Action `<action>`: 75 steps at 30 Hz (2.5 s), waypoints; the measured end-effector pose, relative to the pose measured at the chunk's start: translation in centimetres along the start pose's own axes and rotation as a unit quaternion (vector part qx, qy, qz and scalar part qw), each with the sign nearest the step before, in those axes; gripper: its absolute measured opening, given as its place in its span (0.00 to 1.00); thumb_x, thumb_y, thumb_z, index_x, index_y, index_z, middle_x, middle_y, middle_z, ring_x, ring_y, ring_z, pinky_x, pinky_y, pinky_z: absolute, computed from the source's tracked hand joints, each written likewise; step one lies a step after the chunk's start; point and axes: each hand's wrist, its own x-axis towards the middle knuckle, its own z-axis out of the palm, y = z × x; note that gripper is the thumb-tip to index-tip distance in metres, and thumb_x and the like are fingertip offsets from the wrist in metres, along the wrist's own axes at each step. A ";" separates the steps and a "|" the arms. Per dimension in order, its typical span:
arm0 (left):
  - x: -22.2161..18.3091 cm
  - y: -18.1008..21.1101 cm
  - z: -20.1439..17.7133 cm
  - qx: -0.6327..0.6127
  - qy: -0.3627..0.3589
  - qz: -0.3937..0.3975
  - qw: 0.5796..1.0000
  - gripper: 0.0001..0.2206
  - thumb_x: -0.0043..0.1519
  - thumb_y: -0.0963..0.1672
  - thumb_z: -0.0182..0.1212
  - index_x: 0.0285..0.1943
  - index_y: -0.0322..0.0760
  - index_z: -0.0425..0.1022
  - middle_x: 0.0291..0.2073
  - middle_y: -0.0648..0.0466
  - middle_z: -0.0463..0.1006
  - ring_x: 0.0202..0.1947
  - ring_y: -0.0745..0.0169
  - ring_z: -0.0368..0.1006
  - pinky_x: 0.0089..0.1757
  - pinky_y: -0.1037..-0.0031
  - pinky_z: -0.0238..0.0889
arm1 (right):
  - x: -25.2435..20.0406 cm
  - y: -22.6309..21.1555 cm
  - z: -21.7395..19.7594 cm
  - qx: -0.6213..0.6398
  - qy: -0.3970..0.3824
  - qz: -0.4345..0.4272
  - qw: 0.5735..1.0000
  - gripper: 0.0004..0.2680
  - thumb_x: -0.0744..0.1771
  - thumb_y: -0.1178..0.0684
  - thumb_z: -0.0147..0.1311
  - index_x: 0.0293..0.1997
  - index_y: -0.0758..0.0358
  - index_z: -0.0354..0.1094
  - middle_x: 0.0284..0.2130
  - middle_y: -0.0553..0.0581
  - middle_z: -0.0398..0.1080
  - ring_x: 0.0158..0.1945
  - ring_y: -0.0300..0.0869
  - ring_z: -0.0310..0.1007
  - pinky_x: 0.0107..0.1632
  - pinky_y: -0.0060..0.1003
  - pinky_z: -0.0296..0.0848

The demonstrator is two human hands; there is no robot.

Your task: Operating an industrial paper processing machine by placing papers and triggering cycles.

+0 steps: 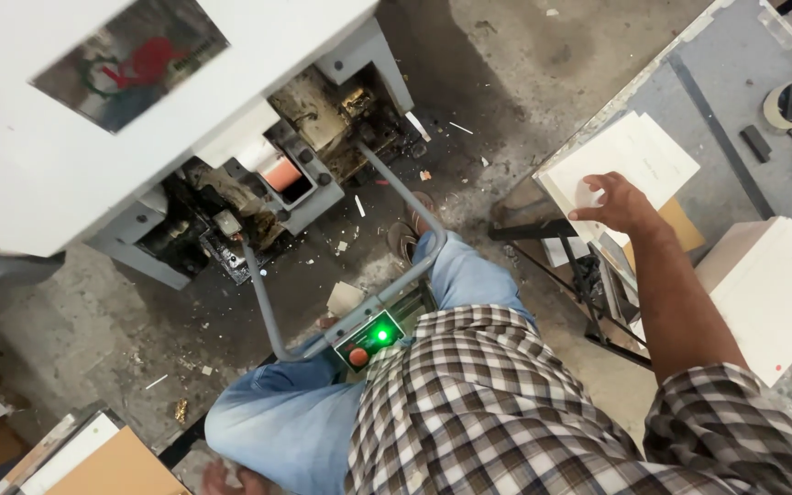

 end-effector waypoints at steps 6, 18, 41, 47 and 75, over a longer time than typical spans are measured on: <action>16.9 18.6 -0.6 -0.054 -0.179 0.022 0.982 0.19 0.57 0.35 0.58 0.59 0.26 0.72 0.63 0.33 0.72 0.64 0.31 0.69 0.62 0.53 0.64 | 0.0 0.4 0.9 -0.041 0.019 0.002 0.999 0.31 0.57 0.36 0.70 0.63 0.60 0.69 0.56 0.63 0.69 0.49 0.53 0.76 0.54 0.47 0.74; 30.0 38.4 15.6 -0.117 -0.254 0.186 0.942 0.17 0.60 0.44 0.67 0.57 0.38 0.75 0.58 0.50 0.75 0.62 0.45 0.66 0.59 0.52 0.55 | -1.3 0.2 4.1 -0.097 0.177 0.014 0.979 0.13 0.67 0.58 0.49 0.57 0.59 0.75 0.57 0.71 0.69 0.54 0.66 0.69 0.57 0.59 0.68; 38.5 34.1 1.8 -0.056 -0.193 0.298 0.933 0.21 0.51 0.30 0.52 0.53 0.32 0.76 0.54 0.46 0.79 0.59 0.48 0.73 0.56 0.56 0.62 | -0.7 -28.7 6.5 0.009 0.162 -0.420 0.893 0.16 0.74 0.50 0.41 0.70 0.62 0.65 0.66 0.62 0.63 0.68 0.57 0.62 0.71 0.52 0.64; 35.7 22.8 -12.7 0.145 -0.045 0.199 0.968 0.10 0.58 0.31 0.54 0.47 0.27 0.72 0.44 0.40 0.79 0.47 0.39 0.76 0.45 0.55 0.67 | -3.3 -37.7 12.0 -0.167 0.005 -0.466 0.869 0.22 0.63 0.62 0.48 0.66 0.57 0.64 0.63 0.56 0.65 0.64 0.52 0.63 0.60 0.56 0.66; -1.5 10.1 -9.1 0.299 -0.113 -0.181 0.930 0.26 0.58 0.38 0.54 0.69 0.41 0.67 0.68 0.41 0.69 0.64 0.37 0.68 0.60 0.43 0.59 | 1.7 -44.8 16.4 -0.219 -0.048 -0.527 0.820 0.18 0.66 0.58 0.50 0.66 0.58 0.66 0.64 0.56 0.65 0.67 0.52 0.62 0.57 0.61 0.65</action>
